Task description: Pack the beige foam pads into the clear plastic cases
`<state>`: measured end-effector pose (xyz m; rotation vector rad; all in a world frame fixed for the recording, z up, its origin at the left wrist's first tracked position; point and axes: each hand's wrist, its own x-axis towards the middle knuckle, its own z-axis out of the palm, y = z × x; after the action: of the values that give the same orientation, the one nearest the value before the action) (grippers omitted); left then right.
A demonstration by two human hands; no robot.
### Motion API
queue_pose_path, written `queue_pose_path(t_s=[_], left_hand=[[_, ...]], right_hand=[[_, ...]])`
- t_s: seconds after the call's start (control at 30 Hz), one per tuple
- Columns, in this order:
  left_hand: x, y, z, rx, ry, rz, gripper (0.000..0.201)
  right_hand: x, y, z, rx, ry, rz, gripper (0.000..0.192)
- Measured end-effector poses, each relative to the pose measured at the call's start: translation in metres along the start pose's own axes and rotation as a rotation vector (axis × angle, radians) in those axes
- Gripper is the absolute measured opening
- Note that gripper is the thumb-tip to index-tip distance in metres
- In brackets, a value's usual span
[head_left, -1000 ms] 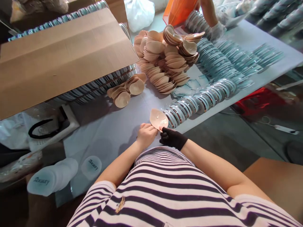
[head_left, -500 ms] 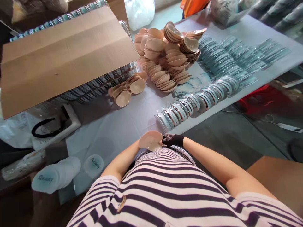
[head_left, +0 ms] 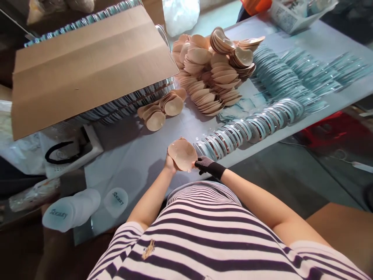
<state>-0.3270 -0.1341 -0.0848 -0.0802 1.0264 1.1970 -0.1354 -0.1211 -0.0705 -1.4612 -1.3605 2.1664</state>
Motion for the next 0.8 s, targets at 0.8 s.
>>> queue_pose_path(t_s=[0.8], left_hand=[[-0.056, -0.042, -0.021, -0.312, 0.942, -0.058, 0.037]], right_hand=[[0.184, -0.114, 0.037, -1.318, -0.785, -0.479, 0.023]])
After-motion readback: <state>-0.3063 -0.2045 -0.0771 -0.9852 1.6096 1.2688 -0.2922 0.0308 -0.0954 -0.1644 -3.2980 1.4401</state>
